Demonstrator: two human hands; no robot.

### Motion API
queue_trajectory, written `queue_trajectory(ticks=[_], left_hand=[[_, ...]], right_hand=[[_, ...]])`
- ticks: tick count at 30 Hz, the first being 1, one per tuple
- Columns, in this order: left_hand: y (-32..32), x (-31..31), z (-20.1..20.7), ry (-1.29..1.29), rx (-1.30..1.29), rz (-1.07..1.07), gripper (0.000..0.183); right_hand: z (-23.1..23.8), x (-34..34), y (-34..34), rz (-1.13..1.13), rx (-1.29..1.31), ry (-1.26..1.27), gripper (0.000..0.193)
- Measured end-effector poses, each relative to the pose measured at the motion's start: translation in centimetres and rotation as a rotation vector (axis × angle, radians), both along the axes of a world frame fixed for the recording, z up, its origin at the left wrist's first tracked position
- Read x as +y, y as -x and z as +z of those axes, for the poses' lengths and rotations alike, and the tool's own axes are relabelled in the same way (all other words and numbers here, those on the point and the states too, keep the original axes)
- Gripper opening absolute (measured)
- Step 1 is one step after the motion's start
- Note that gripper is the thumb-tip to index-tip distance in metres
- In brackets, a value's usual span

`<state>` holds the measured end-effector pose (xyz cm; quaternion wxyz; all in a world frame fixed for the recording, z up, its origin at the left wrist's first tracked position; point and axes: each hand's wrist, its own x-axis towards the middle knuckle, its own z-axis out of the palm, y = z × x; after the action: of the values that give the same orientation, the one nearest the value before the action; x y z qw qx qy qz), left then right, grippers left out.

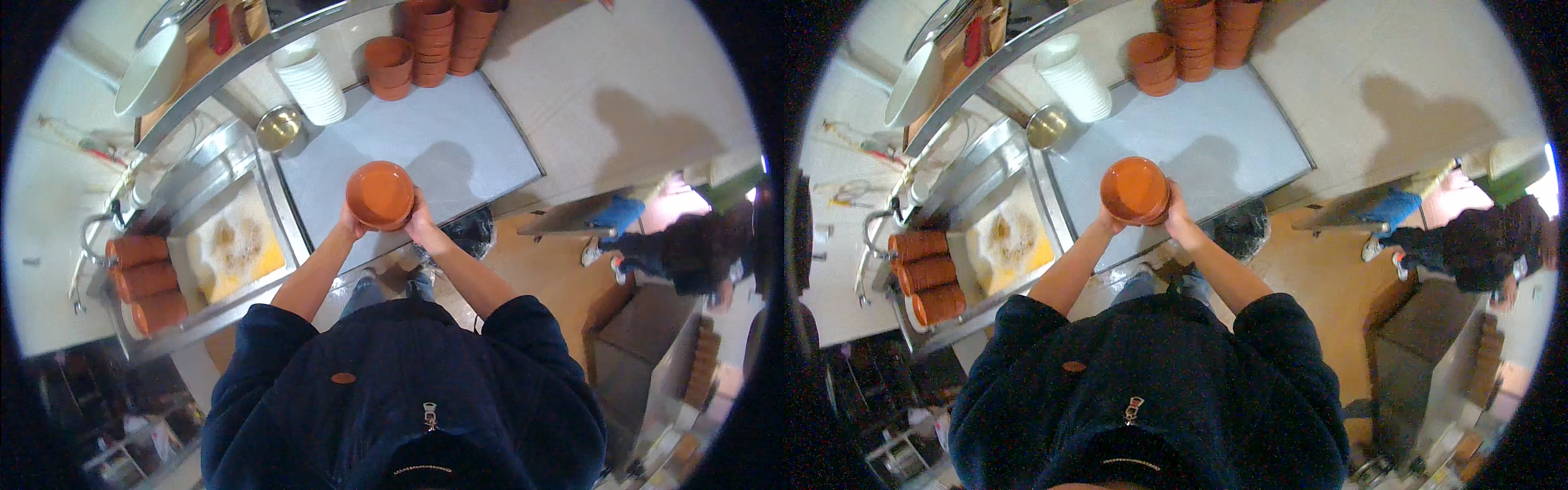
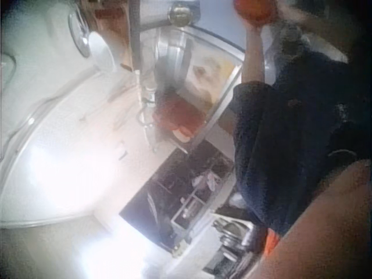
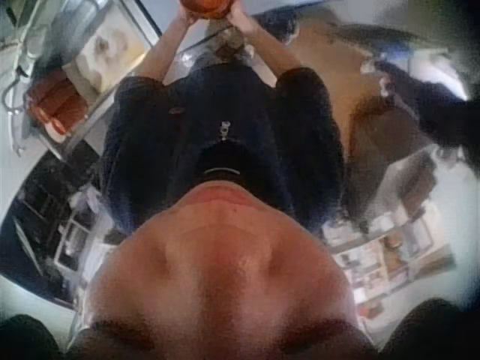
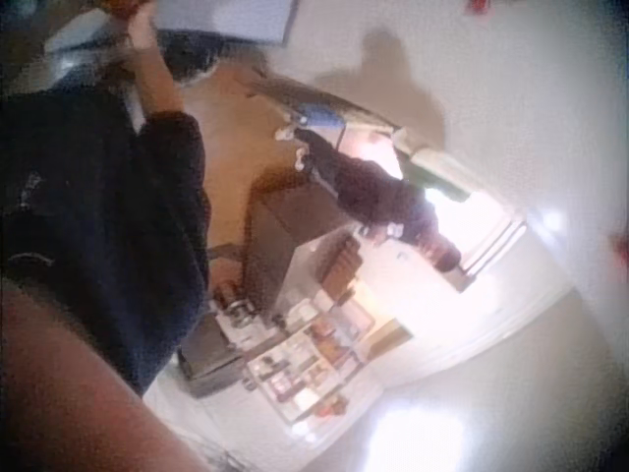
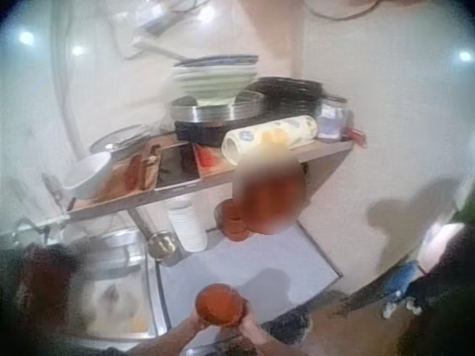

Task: The person washes multiple brown bowls and white bowls in a soapy sink, rinses them, and stacks them on the counter. They also pour soapy water from a bucket into the sink and continue washing additional bowls.

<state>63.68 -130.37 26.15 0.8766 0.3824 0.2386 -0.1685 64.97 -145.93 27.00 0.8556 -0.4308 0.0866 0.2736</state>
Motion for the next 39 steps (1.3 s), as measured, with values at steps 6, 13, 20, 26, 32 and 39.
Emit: queue_trajectory(ticks=[6,13,20,26,32,39], left_hand=[[1.3,3.1,8.5,-0.289,-0.076,-0.119,0.058],[1.2,1.8,13.6,-1.704,-0.349,-0.465,0.033],[4.6,12.0,8.1,-0.405,-0.225,0.079,0.035],[8.3,22.3,1.3,0.642,0.252,0.438,0.032],[-10.3,9.4,4.6,-0.517,-0.093,0.048,0.023],[-31.1,1.8,8.6,-0.819,-0.313,0.053,0.032]], right_hand=[[5.5,-1.2,-0.2,0.181,0.624,-0.187,0.069],[6.5,0.2,-0.7,0.186,0.540,-0.465,0.061],[5.5,0.2,-1.1,0.190,0.594,-0.447,0.057],[4.7,-0.5,-0.8,0.072,0.626,-0.334,0.059],[4.8,-0.5,-1.0,0.052,0.623,-0.407,0.058],[3.8,-1.4,-1.4,0.088,0.401,-0.392,0.052]])
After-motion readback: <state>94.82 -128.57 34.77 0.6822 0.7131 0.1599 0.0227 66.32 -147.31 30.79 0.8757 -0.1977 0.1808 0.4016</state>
